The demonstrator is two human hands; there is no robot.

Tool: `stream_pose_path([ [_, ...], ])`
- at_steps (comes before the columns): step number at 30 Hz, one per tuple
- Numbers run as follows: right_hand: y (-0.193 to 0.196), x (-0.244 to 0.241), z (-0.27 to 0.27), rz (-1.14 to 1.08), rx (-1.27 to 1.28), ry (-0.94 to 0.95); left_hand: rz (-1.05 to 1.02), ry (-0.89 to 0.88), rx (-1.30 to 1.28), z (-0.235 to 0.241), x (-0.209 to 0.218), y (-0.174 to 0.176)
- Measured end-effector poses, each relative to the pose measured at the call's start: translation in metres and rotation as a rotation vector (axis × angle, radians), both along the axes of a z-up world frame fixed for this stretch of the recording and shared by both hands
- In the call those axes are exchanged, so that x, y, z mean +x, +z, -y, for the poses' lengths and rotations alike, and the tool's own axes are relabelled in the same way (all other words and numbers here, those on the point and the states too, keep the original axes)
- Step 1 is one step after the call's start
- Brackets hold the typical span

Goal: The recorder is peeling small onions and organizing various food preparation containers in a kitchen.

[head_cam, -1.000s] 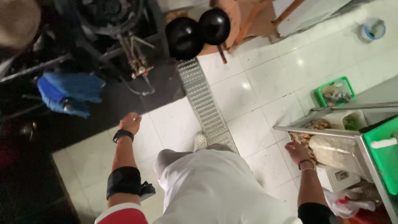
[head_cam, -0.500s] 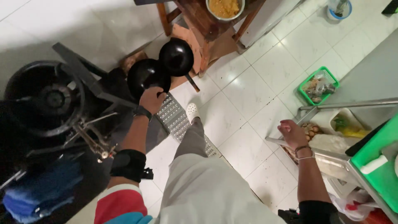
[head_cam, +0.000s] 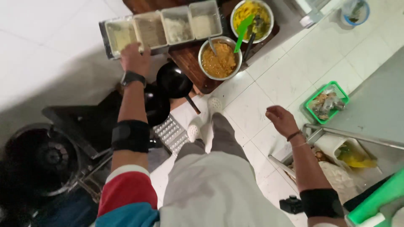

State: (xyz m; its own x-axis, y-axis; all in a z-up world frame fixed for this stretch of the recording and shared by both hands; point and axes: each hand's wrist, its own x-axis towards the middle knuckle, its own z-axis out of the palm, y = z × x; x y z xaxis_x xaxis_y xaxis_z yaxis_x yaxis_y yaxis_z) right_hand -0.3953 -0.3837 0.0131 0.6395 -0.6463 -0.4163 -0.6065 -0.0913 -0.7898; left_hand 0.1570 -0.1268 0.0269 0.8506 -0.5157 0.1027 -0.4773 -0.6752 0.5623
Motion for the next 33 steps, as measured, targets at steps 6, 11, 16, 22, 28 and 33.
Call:
stream_pose_path([
  [6,-0.021,0.133,0.082,-0.074,0.279,0.099,0.089,0.169,0.134,-0.037,0.072,-0.061],
  [11,-0.041,0.208,0.084,-0.118,0.505,-0.037,0.046,0.358,0.143,-0.054,0.121,-0.106],
  [16,-0.074,0.236,0.065,-0.151,0.502,-0.139,-0.303,0.399,-0.077,-0.042,0.165,-0.102],
  [22,-0.081,0.246,0.042,-0.003,0.492,-0.386,-0.551,0.378,-0.163,-0.089,0.18,-0.093],
  [28,-0.078,0.272,0.026,0.053,0.535,-0.57,-0.627,0.598,-0.2,-0.201,0.147,-0.052],
  [33,-0.094,0.322,0.016,0.327,0.641,-0.815,-0.785,0.583,-0.788,-0.261,0.095,-0.088],
])
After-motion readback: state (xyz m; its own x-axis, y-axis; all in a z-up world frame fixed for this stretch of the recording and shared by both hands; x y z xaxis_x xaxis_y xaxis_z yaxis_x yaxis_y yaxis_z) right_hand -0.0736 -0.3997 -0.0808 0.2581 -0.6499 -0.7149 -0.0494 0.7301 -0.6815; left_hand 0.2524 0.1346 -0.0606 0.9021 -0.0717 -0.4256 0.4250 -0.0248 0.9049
